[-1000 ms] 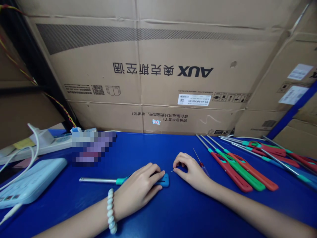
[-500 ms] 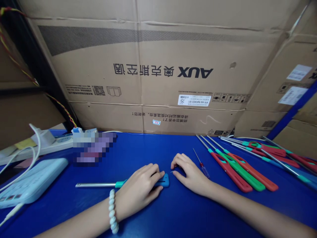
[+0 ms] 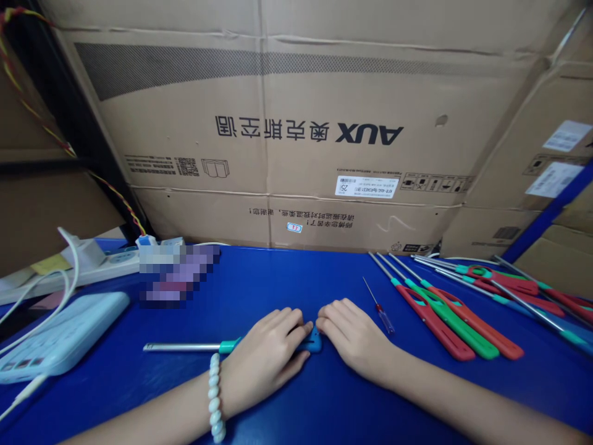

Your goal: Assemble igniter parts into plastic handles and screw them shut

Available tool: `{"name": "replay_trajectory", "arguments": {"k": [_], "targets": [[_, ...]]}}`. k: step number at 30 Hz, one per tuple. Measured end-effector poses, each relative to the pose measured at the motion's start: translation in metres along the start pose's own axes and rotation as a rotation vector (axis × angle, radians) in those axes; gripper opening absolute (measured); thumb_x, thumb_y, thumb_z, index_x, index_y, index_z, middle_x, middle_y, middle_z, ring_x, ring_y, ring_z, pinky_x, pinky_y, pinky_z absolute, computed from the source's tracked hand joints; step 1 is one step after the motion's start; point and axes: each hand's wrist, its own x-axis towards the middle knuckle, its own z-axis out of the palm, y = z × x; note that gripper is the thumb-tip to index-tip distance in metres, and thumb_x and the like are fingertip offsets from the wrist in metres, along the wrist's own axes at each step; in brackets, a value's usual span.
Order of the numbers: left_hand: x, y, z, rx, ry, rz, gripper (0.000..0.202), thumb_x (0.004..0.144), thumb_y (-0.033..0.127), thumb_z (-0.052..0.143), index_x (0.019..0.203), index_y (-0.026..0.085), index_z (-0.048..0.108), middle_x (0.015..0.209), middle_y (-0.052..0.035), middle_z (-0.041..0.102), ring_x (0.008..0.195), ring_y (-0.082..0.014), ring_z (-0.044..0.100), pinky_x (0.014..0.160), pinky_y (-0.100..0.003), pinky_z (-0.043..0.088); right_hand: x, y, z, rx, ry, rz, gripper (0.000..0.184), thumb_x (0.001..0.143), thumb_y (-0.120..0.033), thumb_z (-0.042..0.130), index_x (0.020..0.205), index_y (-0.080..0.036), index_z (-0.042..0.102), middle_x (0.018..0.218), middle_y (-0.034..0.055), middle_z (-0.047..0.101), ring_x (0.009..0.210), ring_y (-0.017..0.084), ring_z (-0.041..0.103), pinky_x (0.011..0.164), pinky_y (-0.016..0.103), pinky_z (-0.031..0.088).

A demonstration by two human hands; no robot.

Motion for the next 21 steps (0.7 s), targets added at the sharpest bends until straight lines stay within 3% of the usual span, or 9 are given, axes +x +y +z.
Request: {"name": "replay_trajectory", "arguments": {"k": [7,11,21], "targets": [[-0.0017,0.0022,0.0053,0.011,0.06,0.025,0.014,0.089,0.021,0.049,0.099,0.016,0.057,0.088,-0.0058,0.055,0.079,-0.0204,0.053,0.073,-0.035,0.048,0.0005,-0.0038,-0.0047,-0.124,-0.028,-0.132,0.03,0.094,-0.008,0.032,0.085,-0.011,0.06,0.081,0.0112,0.062,0.072,0.02,0.053,0.069,0.035,0.037],[-0.0022,0.0026,0.0065,0.039,0.034,0.029,0.009,0.087,0.02,0.05,0.091,0.015,0.057,0.088,-0.0063,0.055,0.078,-0.0208,0.053,0.071,-0.035,0.048,0.0017,-0.0056,-0.0076,-0.143,-0.032,-0.206,0.031,0.093,-0.007,0.031,0.089,-0.011,0.061,0.083,0.0117,0.064,0.074,0.02,0.054,0.071,0.037,0.039],[-0.0028,0.0021,0.0081,0.058,-0.009,0.016,0.01,0.087,0.019,0.051,0.094,0.015,0.056,0.091,-0.0066,0.055,0.081,-0.0219,0.053,0.074,-0.038,0.048,0.0011,-0.0066,-0.0093,-0.132,-0.031,-0.28,0.03,0.092,-0.007,0.034,0.091,-0.008,0.064,0.086,0.0111,0.065,0.075,0.021,0.055,0.067,0.036,0.04]]}}
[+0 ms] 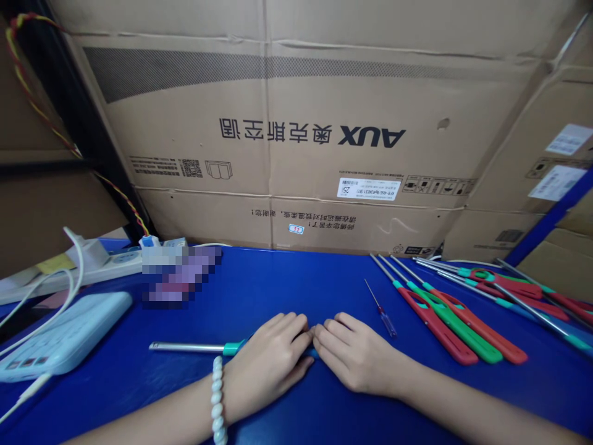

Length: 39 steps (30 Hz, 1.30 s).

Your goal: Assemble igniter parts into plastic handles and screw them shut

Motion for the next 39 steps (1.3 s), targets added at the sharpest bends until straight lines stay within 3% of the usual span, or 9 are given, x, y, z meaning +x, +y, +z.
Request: {"name": "replay_trajectory", "arguments": {"k": [6,15,23,29,33,36,39], "targets": [[0.0,0.001,-0.001,0.013,0.038,0.01,0.011,0.088,0.02,0.048,0.094,0.015,0.055,0.091,-0.0072,0.056,0.08,-0.0218,0.054,0.073,-0.037,0.048,0.0,0.0,0.001,0.042,0.023,-0.015,0.03,0.091,-0.007,0.036,0.085,-0.009,0.065,0.084,0.0103,0.065,0.073,0.02,0.054,0.064,0.034,0.04],[0.001,0.0,-0.002,0.007,0.025,0.018,0.012,0.089,0.02,0.048,0.098,0.016,0.055,0.089,-0.0058,0.055,0.079,-0.0206,0.053,0.071,-0.034,0.047,-0.004,0.004,0.006,0.128,0.142,0.091,0.03,0.094,-0.008,0.033,0.087,-0.009,0.063,0.076,0.0084,0.063,0.069,0.018,0.052,0.064,0.031,0.04],[0.002,0.001,-0.002,0.007,-0.019,0.012,0.016,0.089,0.02,0.05,0.102,0.015,0.056,0.092,-0.0064,0.056,0.081,-0.0214,0.053,0.074,-0.036,0.047,-0.008,0.006,0.016,0.245,0.093,0.191,0.027,0.095,-0.013,0.036,0.085,-0.01,0.061,0.076,0.0074,0.061,0.068,0.017,0.05,0.063,0.029,0.041],[0.002,-0.001,-0.005,0.019,-0.006,0.032,0.018,0.09,0.024,0.049,0.105,0.016,0.056,0.09,-0.0057,0.056,0.079,-0.0207,0.054,0.072,-0.035,0.046,-0.004,0.007,0.007,0.429,0.072,0.209,0.024,0.092,-0.011,0.038,0.085,-0.01,0.061,0.076,0.0087,0.059,0.069,0.017,0.05,0.064,0.029,0.043],[0.002,-0.011,-0.005,0.033,-0.01,0.008,0.022,0.091,0.026,0.049,0.111,0.018,0.054,0.094,-0.006,0.057,0.085,-0.0213,0.055,0.076,-0.035,0.046,-0.002,0.013,-0.006,0.502,0.012,0.321,0.021,0.092,-0.018,0.04,0.1,-0.014,0.059,0.088,0.0089,0.06,0.078,0.018,0.054,0.072,0.03,0.045],[0.002,-0.019,-0.005,0.029,0.003,-0.019,0.025,0.093,0.026,0.046,0.116,0.019,0.053,0.096,-0.0064,0.056,0.087,-0.021,0.055,0.079,-0.036,0.046,-0.001,0.028,-0.018,0.327,-0.076,0.515,0.022,0.093,-0.024,0.04,0.105,-0.014,0.056,0.092,0.0108,0.064,0.086,0.022,0.059,0.078,0.034,0.046],[0.001,-0.022,-0.004,0.013,0.023,-0.03,0.027,0.094,0.027,0.043,0.118,0.019,0.053,0.097,-0.0068,0.056,0.088,-0.0211,0.056,0.08,-0.036,0.047,-0.004,0.048,-0.029,0.055,-0.458,0.731,0.027,0.091,-0.03,0.044,0.108,-0.011,0.054,0.08,0.0119,0.067,0.074,0.026,0.064,0.068,0.035,0.047]]}}
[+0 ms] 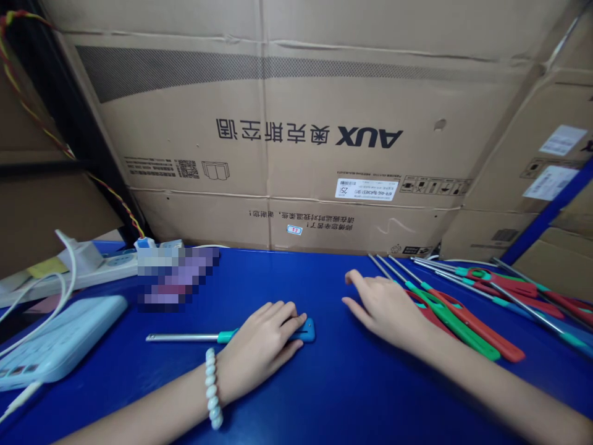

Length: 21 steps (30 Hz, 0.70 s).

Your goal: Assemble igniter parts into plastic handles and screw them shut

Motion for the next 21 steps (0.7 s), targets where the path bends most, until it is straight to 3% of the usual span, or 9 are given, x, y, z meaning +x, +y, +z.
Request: {"name": "replay_trajectory", "arguments": {"k": [2,4,7,11,15,18,21], "targets": [[-0.001,0.0,0.001,-0.004,0.005,0.0,0.028,0.094,0.027,0.042,0.118,0.018,0.054,0.098,-0.0071,0.057,0.089,-0.0215,0.056,0.08,-0.037,0.047,0.001,0.011,-0.004,-0.15,-0.2,0.115,0.044,0.091,-0.038,0.045,0.121,-0.007,0.048,0.073,0.0134,0.068,0.069,0.029,0.066,0.061,0.035,0.046],[-0.001,0.0,0.001,-0.008,0.0,-0.002,0.028,0.094,0.027,0.042,0.117,0.018,0.054,0.098,-0.0072,0.057,0.089,-0.0218,0.056,0.081,-0.038,0.047,0.0,0.018,-0.004,-0.182,-0.345,0.115,0.05,0.092,-0.04,0.045,0.127,-0.005,0.044,0.075,0.0154,0.069,0.071,0.031,0.067,0.058,0.034,0.045],[-0.001,0.001,0.0,-0.006,-0.006,-0.004,0.028,0.094,0.026,0.043,0.118,0.018,0.053,0.098,-0.0075,0.057,0.089,-0.022,0.056,0.08,-0.038,0.048,-0.004,0.018,0.002,-0.094,-0.396,0.018,0.042,0.092,-0.024,0.043,0.131,-0.008,0.04,0.078,0.0131,0.069,0.071,0.029,0.067,0.057,0.031,0.043],[-0.001,0.001,-0.001,-0.009,-0.026,-0.012,0.028,0.093,0.026,0.043,0.118,0.018,0.053,0.099,-0.0075,0.057,0.088,-0.0221,0.056,0.08,-0.038,0.048,-0.008,0.007,0.006,0.064,-0.301,-0.075,0.042,0.086,-0.009,0.044,0.127,-0.012,0.04,0.082,0.0099,0.067,0.075,0.025,0.066,0.06,0.029,0.044],[-0.002,0.0,0.0,-0.019,-0.04,-0.019,0.03,0.092,0.025,0.044,0.121,0.018,0.051,0.102,-0.008,0.056,0.091,-0.0231,0.055,0.082,-0.04,0.048,-0.005,0.001,0.0,0.201,-0.127,-0.045,0.02,0.09,-0.014,0.041,0.106,-0.013,0.052,0.089,0.0104,0.062,0.081,0.023,0.062,0.069,0.033,0.047],[-0.001,0.0,0.0,-0.046,-0.038,-0.014,0.032,0.093,0.025,0.043,0.123,0.018,0.05,0.102,-0.0082,0.056,0.092,-0.0226,0.055,0.084,-0.04,0.048,-0.002,0.003,-0.007,0.358,0.048,-0.045,0.02,0.093,-0.019,0.038,0.099,-0.018,0.057,0.094,0.0082,0.057,0.081,0.019,0.06,0.073,0.034,0.048],[-0.001,0.002,-0.002,-0.074,-0.061,-0.004,0.033,0.093,0.022,0.042,0.124,0.018,0.049,0.103,-0.0082,0.055,0.093,-0.0223,0.054,0.085,-0.04,0.047,0.001,0.007,-0.012,0.649,0.2,-0.029,0.015,0.09,-0.021,0.047,0.097,-0.02,0.06,0.095,0.0062,0.056,0.081,0.017,0.059,0.073,0.032,0.049]]}}
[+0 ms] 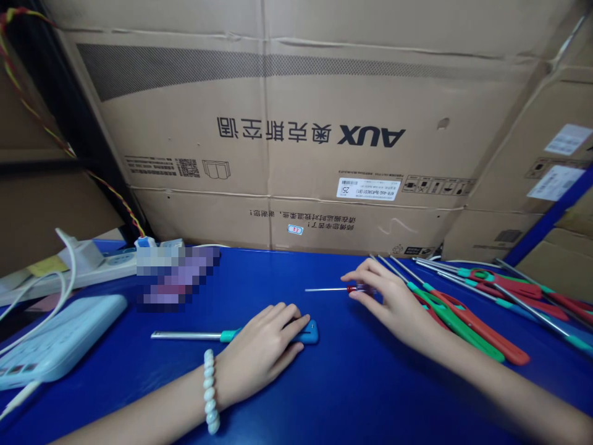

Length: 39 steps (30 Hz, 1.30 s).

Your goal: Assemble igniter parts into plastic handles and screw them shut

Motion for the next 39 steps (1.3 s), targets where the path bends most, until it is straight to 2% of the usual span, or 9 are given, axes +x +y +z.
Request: {"name": "replay_trajectory", "arguments": {"k": [2,5,7,10,14,21,32,39], "targets": [[0.0,0.001,-0.002,-0.011,-0.021,0.01,0.033,0.093,0.021,0.041,0.125,0.019,0.048,0.104,-0.0083,0.055,0.094,-0.0227,0.054,0.086,-0.041,0.047,0.002,-0.001,-0.002,0.206,0.096,0.044,0.009,0.085,-0.023,0.057,0.092,-0.019,0.06,0.09,0.005,0.058,0.078,0.017,0.06,0.071,0.031,0.051],[0.0,0.002,-0.005,-0.034,-0.047,0.042,0.034,0.093,0.021,0.04,0.127,0.02,0.047,0.107,-0.0085,0.055,0.094,-0.0226,0.053,0.086,-0.04,0.045,0.003,-0.005,-0.004,0.45,0.193,0.138,0.021,0.076,-0.03,0.068,0.089,-0.018,0.058,0.084,0.0039,0.062,0.071,0.016,0.062,0.066,0.029,0.052],[0.001,0.003,-0.006,-0.056,-0.067,0.075,0.035,0.093,0.021,0.041,0.127,0.02,0.046,0.107,-0.0084,0.055,0.093,-0.0219,0.052,0.086,-0.038,0.045,0.002,-0.011,-0.004,0.55,0.207,0.173,0.022,0.078,-0.033,0.066,0.088,-0.017,0.055,0.082,0.0044,0.063,0.063,0.014,0.06,0.056,0.026,0.05],[0.001,0.006,-0.007,-0.08,-0.099,0.141,0.034,0.093,0.024,0.044,0.126,0.02,0.047,0.104,-0.0081,0.056,0.091,-0.021,0.052,0.083,-0.034,0.045,-0.002,-0.019,-0.003,0.623,0.176,0.147,0.013,0.09,-0.031,0.051,0.088,-0.018,0.048,0.083,0.0041,0.063,0.053,0.01,0.056,0.047,0.022,0.043],[0.0,0.012,-0.008,-0.077,-0.117,0.195,0.034,0.092,0.026,0.046,0.126,0.018,0.048,0.1,-0.008,0.056,0.092,-0.0212,0.051,0.084,-0.034,0.044,-0.011,-0.027,0.0,0.558,0.083,0.05,0.005,0.096,-0.025,0.038,0.096,-0.021,0.041,0.081,0.0011,0.06,0.055,0.009,0.054,0.053,0.023,0.044],[-0.003,0.014,-0.006,-0.066,-0.084,0.212,0.033,0.093,0.027,0.045,0.125,0.018,0.049,0.098,-0.0084,0.057,0.09,-0.0208,0.052,0.082,-0.033,0.044,-0.02,-0.034,0.0,0.314,-0.072,-0.07,0.007,0.094,-0.018,0.038,0.098,-0.021,0.043,0.083,0.0012,0.057,0.059,0.008,0.053,0.056,0.021,0.045],[-0.001,0.014,-0.008,-0.074,-0.042,0.227,0.031,0.095,0.029,0.042,0.122,0.017,0.051,0.096,-0.0086,0.058,0.087,-0.0198,0.053,0.078,-0.031,0.046,-0.022,-0.032,0.004,0.295,-0.106,-0.127,0.007,0.095,-0.018,0.037,0.098,-0.021,0.043,0.084,0.0016,0.056,0.059,0.008,0.053,0.056,0.021,0.047],[-0.001,0.015,-0.008,-0.054,-0.077,0.217,0.032,0.094,0.029,0.043,0.123,0.016,0.051,0.097,-0.0088,0.058,0.088,-0.0205,0.053,0.079,-0.032,0.046,-0.021,-0.037,0.001,0.218,-0.122,-0.176,0.01,0.094,-0.016,0.035,0.097,-0.021,0.042,0.084,0.0018,0.056,0.06,0.008,0.053,0.056,0.019,0.047]]}}
